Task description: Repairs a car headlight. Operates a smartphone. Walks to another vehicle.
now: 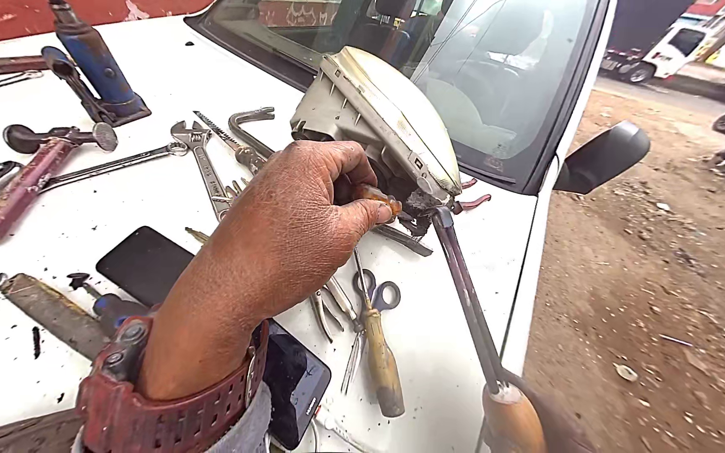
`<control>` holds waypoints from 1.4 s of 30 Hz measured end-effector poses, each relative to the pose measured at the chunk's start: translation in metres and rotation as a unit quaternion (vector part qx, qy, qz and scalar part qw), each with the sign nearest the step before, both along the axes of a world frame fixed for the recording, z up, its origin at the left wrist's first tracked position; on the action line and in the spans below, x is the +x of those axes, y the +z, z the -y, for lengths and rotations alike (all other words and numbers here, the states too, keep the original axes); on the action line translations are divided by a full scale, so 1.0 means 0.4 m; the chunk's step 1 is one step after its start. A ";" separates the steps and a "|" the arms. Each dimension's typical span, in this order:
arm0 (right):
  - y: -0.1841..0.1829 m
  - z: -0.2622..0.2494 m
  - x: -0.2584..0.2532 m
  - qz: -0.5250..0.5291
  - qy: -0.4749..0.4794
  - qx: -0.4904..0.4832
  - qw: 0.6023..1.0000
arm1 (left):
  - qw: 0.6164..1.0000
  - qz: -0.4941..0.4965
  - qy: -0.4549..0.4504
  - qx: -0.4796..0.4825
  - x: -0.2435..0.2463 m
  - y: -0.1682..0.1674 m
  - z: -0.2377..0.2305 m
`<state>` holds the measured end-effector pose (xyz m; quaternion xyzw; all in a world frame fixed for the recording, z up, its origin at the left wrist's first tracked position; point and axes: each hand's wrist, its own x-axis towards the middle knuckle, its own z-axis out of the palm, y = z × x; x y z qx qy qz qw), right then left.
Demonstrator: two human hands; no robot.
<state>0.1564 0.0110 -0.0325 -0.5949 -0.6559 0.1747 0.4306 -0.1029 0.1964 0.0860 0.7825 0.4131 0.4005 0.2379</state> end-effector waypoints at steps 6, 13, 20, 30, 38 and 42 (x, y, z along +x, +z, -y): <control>-0.006 -0.007 -0.012 -0.001 -0.004 0.005 1.000 | 1.000 -0.005 -0.018 -0.016 0.006 0.009 -0.028; -0.001 -0.002 -0.025 0.005 -0.011 0.015 1.000 | 1.000 -0.006 -0.016 -0.011 0.007 0.016 -0.022; 0.000 0.002 -0.033 0.027 -0.025 0.020 0.999 | 1.000 -0.016 -0.003 0.000 -0.001 0.012 -0.038; 0.039 -0.001 -0.062 0.084 -0.034 -0.090 0.992 | 1.000 -0.020 -0.013 0.002 -0.005 0.017 -0.036; 0.052 -0.016 -0.110 0.022 -0.003 -0.184 0.983 | 1.000 -0.013 -0.014 -0.008 -0.023 0.019 -0.033; 0.058 -0.017 -0.124 0.001 0.007 -0.192 0.981 | 1.000 -0.009 -0.021 -0.008 -0.028 0.020 -0.032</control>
